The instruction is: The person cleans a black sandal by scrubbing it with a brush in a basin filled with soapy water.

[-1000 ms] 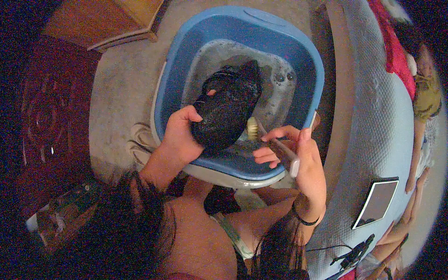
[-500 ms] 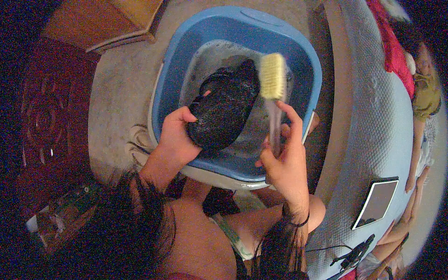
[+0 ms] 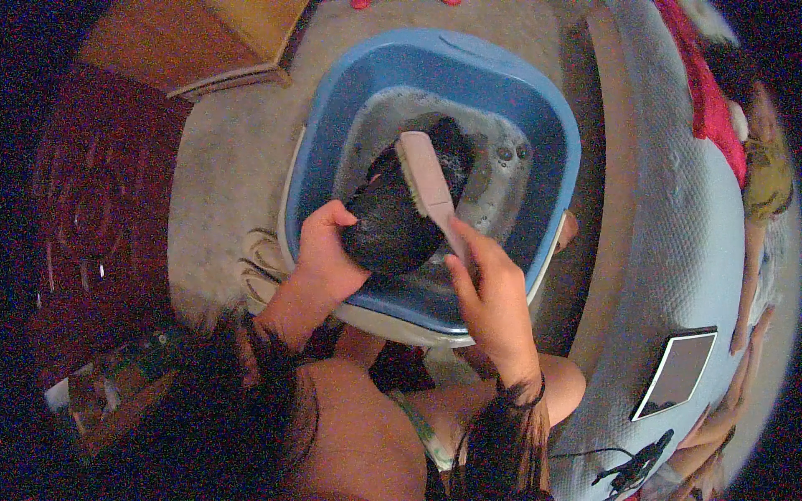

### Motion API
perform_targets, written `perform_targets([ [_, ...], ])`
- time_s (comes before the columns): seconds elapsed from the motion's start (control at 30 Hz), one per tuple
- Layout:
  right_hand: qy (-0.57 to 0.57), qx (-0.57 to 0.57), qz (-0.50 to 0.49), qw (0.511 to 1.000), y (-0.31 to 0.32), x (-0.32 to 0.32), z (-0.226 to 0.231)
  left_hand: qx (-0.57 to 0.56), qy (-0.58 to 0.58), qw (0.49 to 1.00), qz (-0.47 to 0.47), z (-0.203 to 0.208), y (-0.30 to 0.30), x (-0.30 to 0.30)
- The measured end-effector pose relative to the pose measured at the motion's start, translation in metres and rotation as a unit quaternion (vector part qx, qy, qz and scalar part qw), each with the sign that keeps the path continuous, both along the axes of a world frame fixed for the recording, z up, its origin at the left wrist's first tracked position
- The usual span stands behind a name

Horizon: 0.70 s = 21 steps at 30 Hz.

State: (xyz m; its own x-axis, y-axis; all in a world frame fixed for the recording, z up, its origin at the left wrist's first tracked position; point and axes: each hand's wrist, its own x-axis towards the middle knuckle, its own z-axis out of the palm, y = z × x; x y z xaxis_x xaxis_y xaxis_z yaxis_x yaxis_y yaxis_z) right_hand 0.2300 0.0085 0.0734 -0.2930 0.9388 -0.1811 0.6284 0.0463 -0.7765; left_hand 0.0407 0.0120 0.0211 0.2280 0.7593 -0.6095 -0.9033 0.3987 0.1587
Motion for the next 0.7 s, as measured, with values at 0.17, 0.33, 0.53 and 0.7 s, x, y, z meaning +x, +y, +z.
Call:
perform_targets([
  [0.17, 0.030, -0.085, 0.198, 0.976, 0.000, -0.005, 0.031, 0.010, -0.014, 0.999, 0.034, -0.003, -0.011, -0.014],
  [0.33, -0.002, 0.039, 0.073, 0.997, 0.002, 0.007, 0.000, -0.012, -0.022, 1.000, 0.016, 0.008, 0.005, 0.001],
  [0.53, 0.055, -0.053, 0.175, 0.982, 0.003, 0.018, 0.022, -0.020, -0.020, 0.999, 0.031, 0.007, -0.002, -0.007],
  [0.7, -0.109, 0.003, 0.053, 0.993, 0.003, 0.012, 0.012, -0.016, -0.024, 0.999, 0.017, 0.008, 0.006, 0.004],
])
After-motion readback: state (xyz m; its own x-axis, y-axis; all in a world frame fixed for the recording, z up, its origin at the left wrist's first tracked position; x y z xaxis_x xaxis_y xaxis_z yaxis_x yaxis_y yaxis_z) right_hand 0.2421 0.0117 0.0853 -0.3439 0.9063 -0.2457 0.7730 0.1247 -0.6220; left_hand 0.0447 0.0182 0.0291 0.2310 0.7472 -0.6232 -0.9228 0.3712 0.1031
